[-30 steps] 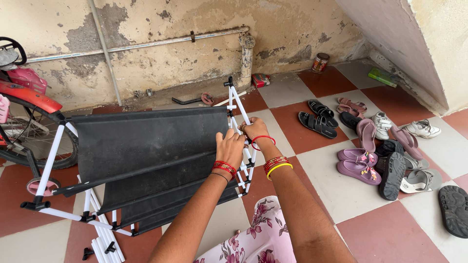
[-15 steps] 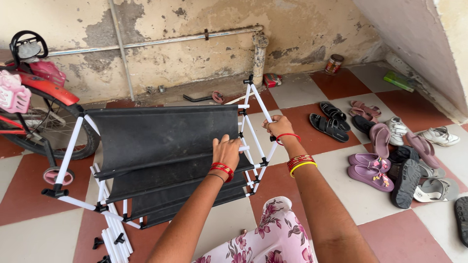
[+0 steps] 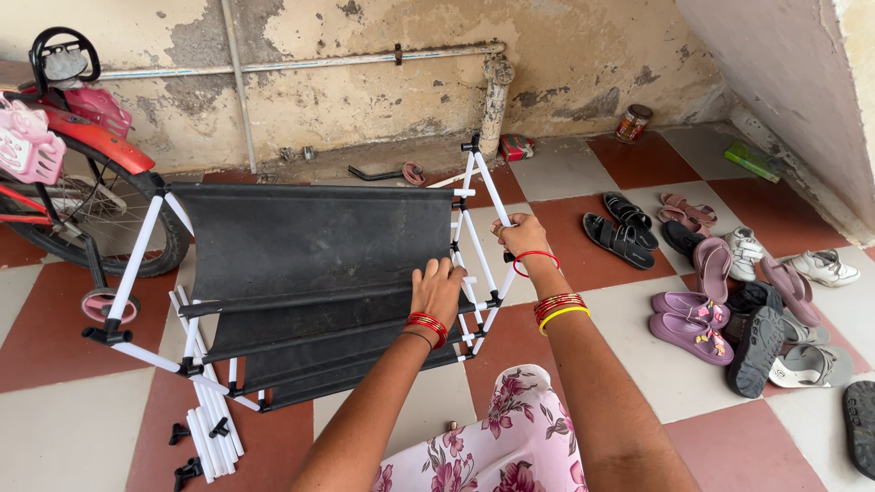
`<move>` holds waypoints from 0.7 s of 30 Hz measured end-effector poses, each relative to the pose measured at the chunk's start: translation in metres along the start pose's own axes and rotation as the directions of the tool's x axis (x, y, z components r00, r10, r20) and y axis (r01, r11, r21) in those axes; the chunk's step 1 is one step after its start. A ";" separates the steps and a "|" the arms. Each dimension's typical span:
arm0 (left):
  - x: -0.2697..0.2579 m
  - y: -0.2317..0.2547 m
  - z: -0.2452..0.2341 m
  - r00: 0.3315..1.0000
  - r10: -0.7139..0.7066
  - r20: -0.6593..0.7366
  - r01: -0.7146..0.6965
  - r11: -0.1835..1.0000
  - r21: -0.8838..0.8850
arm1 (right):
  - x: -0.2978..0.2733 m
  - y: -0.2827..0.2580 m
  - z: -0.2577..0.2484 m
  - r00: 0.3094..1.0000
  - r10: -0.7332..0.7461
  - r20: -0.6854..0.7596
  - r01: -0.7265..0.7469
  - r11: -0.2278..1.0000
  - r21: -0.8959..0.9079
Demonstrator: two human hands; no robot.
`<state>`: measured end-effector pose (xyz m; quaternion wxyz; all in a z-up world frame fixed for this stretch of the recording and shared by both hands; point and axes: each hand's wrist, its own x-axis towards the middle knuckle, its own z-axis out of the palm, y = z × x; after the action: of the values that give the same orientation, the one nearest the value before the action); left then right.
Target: The person disassembles a shoe rack by detaching plastic connectors and poles from the frame, pulling rods out of the fabric shelf sleeves, and placing the parts on the floor by hand.
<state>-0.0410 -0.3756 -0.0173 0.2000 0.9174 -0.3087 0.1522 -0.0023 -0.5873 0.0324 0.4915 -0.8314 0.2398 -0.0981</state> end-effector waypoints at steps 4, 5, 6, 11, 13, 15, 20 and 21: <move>-0.009 0.000 0.013 0.993 0.017 0.115 -0.028 0.995 0.093 | 0.000 -0.005 0.002 0.999 0.046 -0.001 -0.046 0.998 -0.034; -0.011 -0.001 0.016 0.989 0.010 0.148 -0.025 0.995 0.099 | 0.001 -0.006 0.001 0.999 0.046 0.003 -0.046 0.999 -0.026; -0.014 -0.002 0.020 0.984 0.004 0.181 -0.023 0.994 0.105 | 0.001 -0.006 0.001 0.999 0.048 0.006 -0.048 0.999 -0.017; -0.025 -0.007 0.032 0.968 -0.024 0.248 -0.014 0.989 0.147 | -0.003 -0.006 -0.003 0.999 0.047 0.003 -0.047 0.999 0.001; -0.028 -0.007 0.035 0.972 -0.027 0.234 -0.002 0.992 0.123 | -0.005 -0.008 -0.004 0.999 0.047 -0.002 -0.047 0.999 -0.001; -0.031 -0.007 0.035 0.981 -0.025 0.194 0.012 0.997 0.072 | -0.008 -0.010 -0.005 0.999 0.051 -0.006 -0.051 0.999 -0.007; -0.034 -0.014 0.019 0.980 -0.058 0.189 0.053 0.998 0.031 | -0.013 -0.016 -0.007 0.999 0.016 -0.035 -0.019 0.996 -0.085; -0.035 -0.016 0.014 0.982 -0.064 0.179 0.063 0.998 0.013 | -0.014 -0.017 -0.008 0.999 0.006 -0.043 -0.011 0.994 -0.107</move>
<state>-0.0553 -0.3524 -0.0481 0.1730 0.9374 -0.2954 0.0635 -0.0125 -0.5797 0.0516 0.4413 -0.8533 0.2587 -0.1008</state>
